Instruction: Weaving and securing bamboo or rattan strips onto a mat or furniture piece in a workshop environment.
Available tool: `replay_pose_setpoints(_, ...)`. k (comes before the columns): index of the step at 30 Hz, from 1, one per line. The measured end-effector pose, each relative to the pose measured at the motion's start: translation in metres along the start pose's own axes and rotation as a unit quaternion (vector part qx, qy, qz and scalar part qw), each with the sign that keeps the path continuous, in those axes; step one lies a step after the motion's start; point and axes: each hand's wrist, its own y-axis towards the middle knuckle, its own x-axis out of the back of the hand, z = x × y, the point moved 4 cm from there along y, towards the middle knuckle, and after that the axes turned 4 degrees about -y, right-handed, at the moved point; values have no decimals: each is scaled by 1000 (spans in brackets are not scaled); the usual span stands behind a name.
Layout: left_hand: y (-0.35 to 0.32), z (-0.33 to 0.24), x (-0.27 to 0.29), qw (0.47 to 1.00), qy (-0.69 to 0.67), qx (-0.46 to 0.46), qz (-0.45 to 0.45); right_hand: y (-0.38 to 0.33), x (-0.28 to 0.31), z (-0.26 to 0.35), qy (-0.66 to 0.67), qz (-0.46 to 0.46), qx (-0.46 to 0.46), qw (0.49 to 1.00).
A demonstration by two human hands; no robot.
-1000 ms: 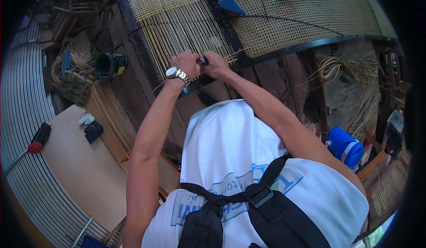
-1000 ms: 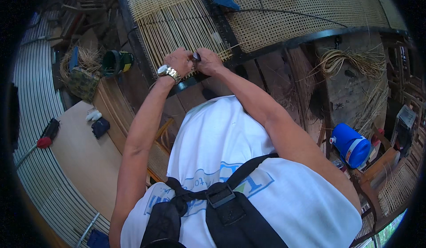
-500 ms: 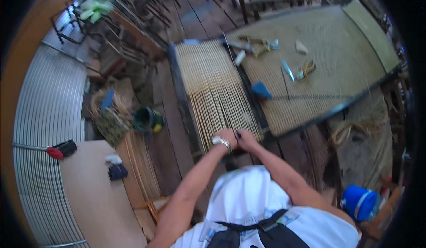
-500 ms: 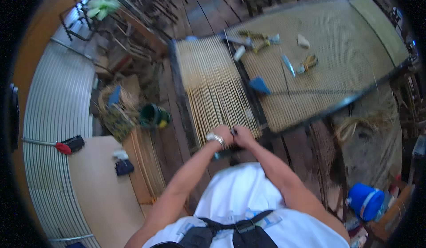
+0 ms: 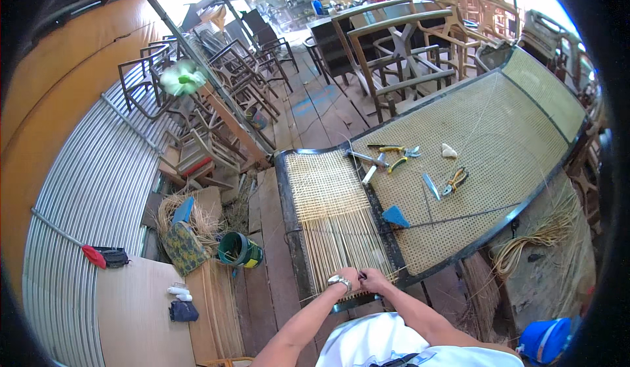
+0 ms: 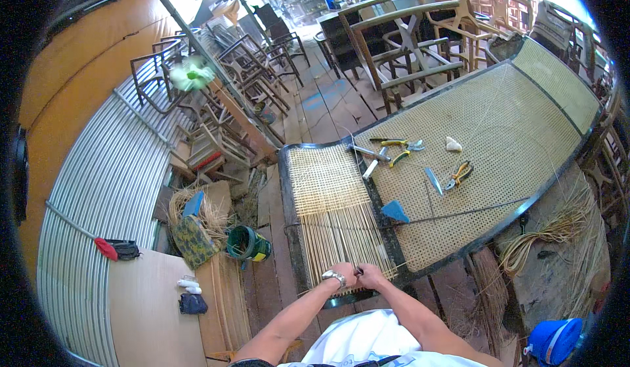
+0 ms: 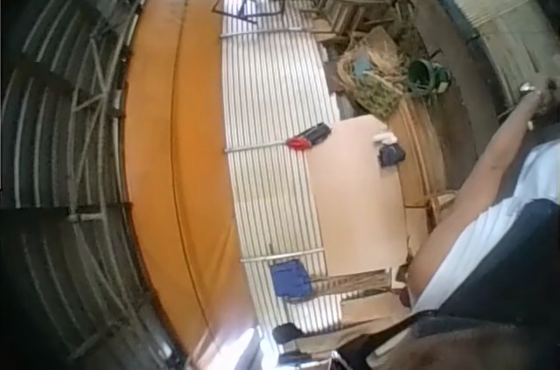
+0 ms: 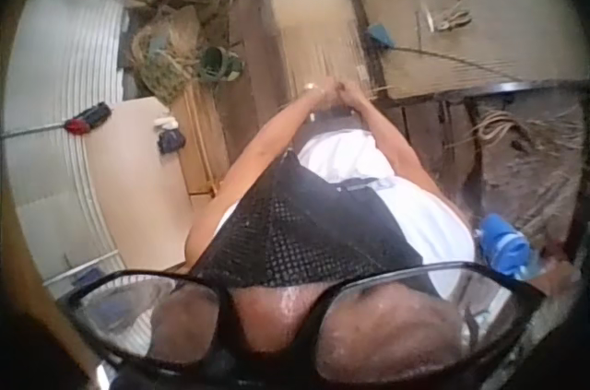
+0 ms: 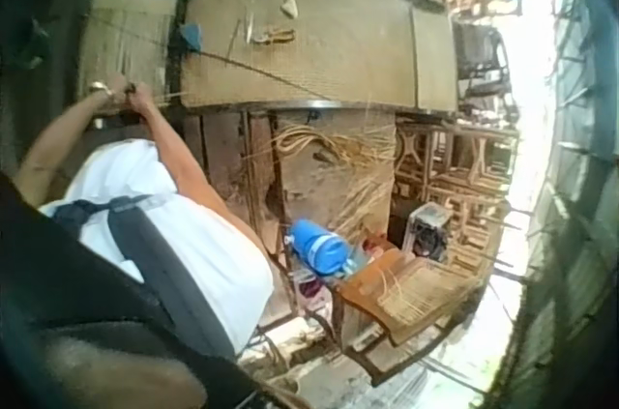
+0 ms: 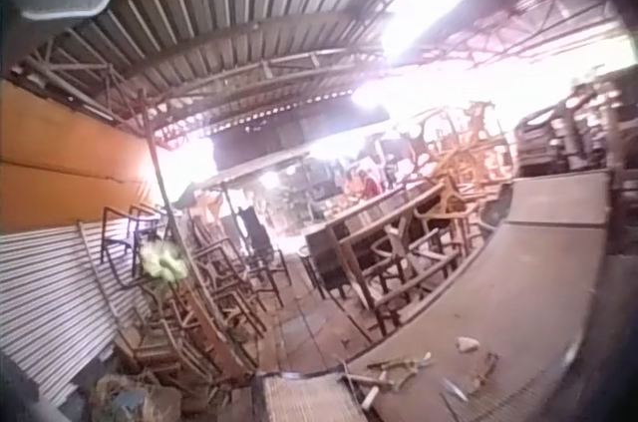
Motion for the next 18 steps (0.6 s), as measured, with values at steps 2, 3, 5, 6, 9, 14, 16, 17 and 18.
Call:
replay_pose_setpoints(2,-1,-3,-3,1000,12,11,-13,1,0,-1,-1,-17,5,1000)
replay_pose_setpoints(3,-2,-4,-5,999,17,25,-16,1,-2,-4,-4,-1,-25,1000)
replay_pose_setpoints(5,0,-7,-6,998,36,41,-21,5,-3,-6,-13,0,-14,1000)
replay_pose_setpoints(6,1,-9,-5,998,48,49,-17,7,-3,-6,-14,8,-6,1000)
replay_pose_setpoints(9,1,-11,-3,996,45,74,-14,11,-2,-7,-19,17,22,999)
replay_pose_setpoints(14,-4,-5,-3,996,41,74,16,15,1,-9,-50,70,34,996)
replay_pose_setpoints(16,-6,1,-4,998,19,52,-12,16,2,-10,-27,86,36,995)
replay_pose_setpoints(17,-6,4,-4,999,0,30,-24,16,1,-12,-16,107,12,994)
replay_pose_setpoints(18,-7,8,-5,1000,-10,14,-14,17,3,-9,-5,103,39,994)
